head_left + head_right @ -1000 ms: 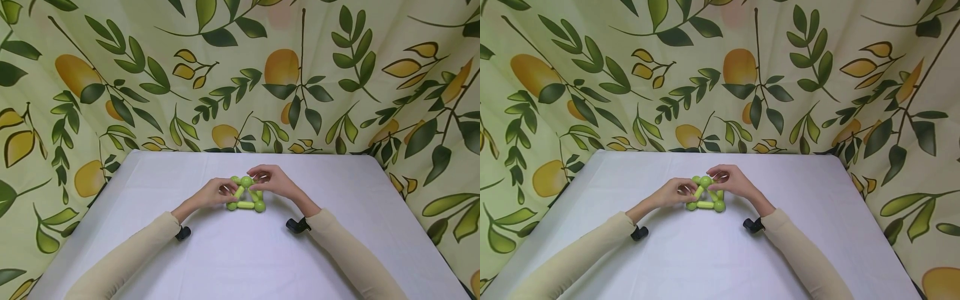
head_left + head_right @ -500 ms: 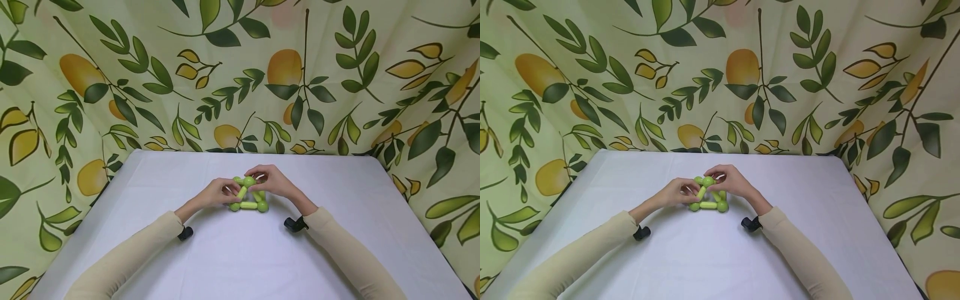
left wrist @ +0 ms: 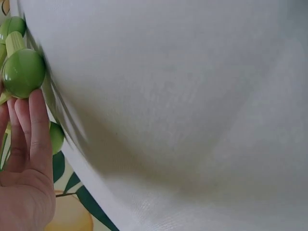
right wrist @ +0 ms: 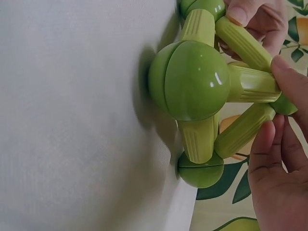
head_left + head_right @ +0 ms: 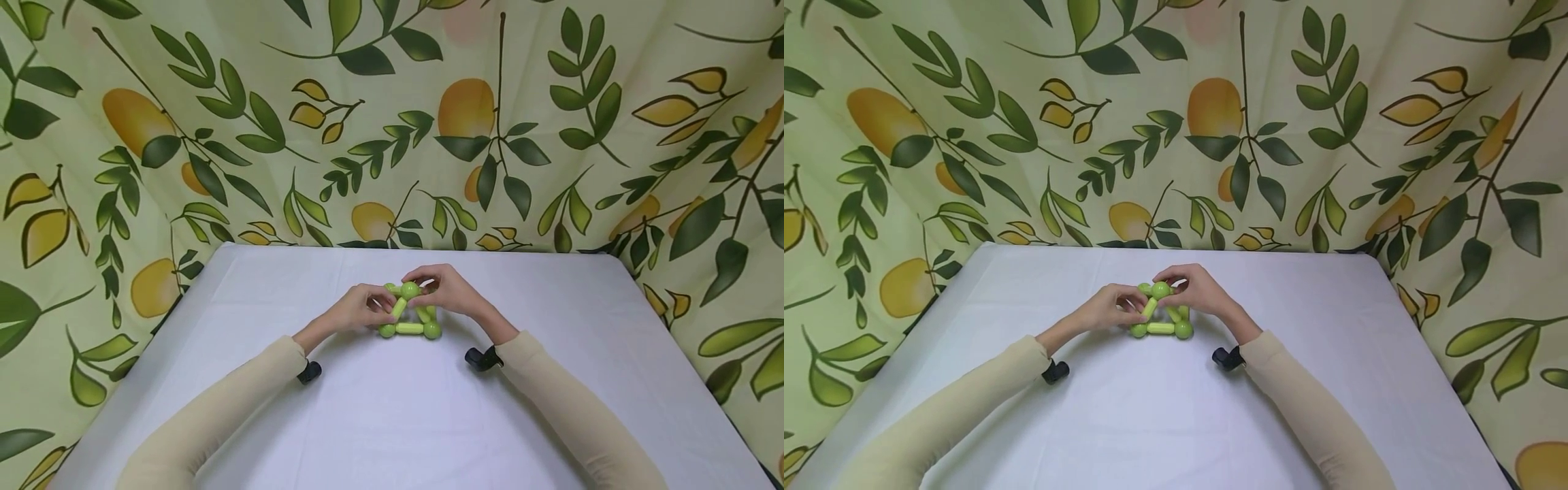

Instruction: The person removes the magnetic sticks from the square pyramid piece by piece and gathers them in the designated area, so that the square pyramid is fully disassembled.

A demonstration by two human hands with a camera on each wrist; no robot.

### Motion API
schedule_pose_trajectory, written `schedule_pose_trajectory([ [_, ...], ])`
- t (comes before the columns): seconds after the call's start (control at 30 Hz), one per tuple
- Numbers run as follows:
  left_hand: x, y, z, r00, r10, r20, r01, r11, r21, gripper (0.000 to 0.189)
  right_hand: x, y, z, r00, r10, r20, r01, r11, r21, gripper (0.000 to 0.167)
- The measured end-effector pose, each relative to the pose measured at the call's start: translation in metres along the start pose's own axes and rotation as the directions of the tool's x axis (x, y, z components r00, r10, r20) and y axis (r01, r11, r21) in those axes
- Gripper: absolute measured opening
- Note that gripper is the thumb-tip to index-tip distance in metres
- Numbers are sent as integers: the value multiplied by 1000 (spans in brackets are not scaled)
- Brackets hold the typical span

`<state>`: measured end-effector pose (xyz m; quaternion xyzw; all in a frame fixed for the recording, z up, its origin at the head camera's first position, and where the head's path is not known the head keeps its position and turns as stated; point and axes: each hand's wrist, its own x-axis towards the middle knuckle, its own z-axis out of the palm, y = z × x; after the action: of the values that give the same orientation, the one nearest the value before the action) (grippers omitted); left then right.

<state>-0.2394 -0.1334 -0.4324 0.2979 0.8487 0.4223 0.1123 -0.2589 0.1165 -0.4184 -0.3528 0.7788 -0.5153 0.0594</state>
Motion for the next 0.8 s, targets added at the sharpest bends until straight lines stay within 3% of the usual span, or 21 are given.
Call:
schedule_pose_trajectory([
  [0.33, 8, -4, -4, 999, -50, -19, 50, 998, -27, 22, 14, 16, -3, 1000, 1, 4, -1, 999, -53, 41],
  [0.53, 9, -3, -5, 999, -43, -14, 42, 999, -22, 22, 16, 15, -3, 1000, 17, -11, -17, 996, -88, 38],
  [0.8, 8, -3, -4, 999, -38, 1, 38, 999, -14, 22, 14, 17, -3, 998, 62, -20, -63, 996, -56, 37],
])
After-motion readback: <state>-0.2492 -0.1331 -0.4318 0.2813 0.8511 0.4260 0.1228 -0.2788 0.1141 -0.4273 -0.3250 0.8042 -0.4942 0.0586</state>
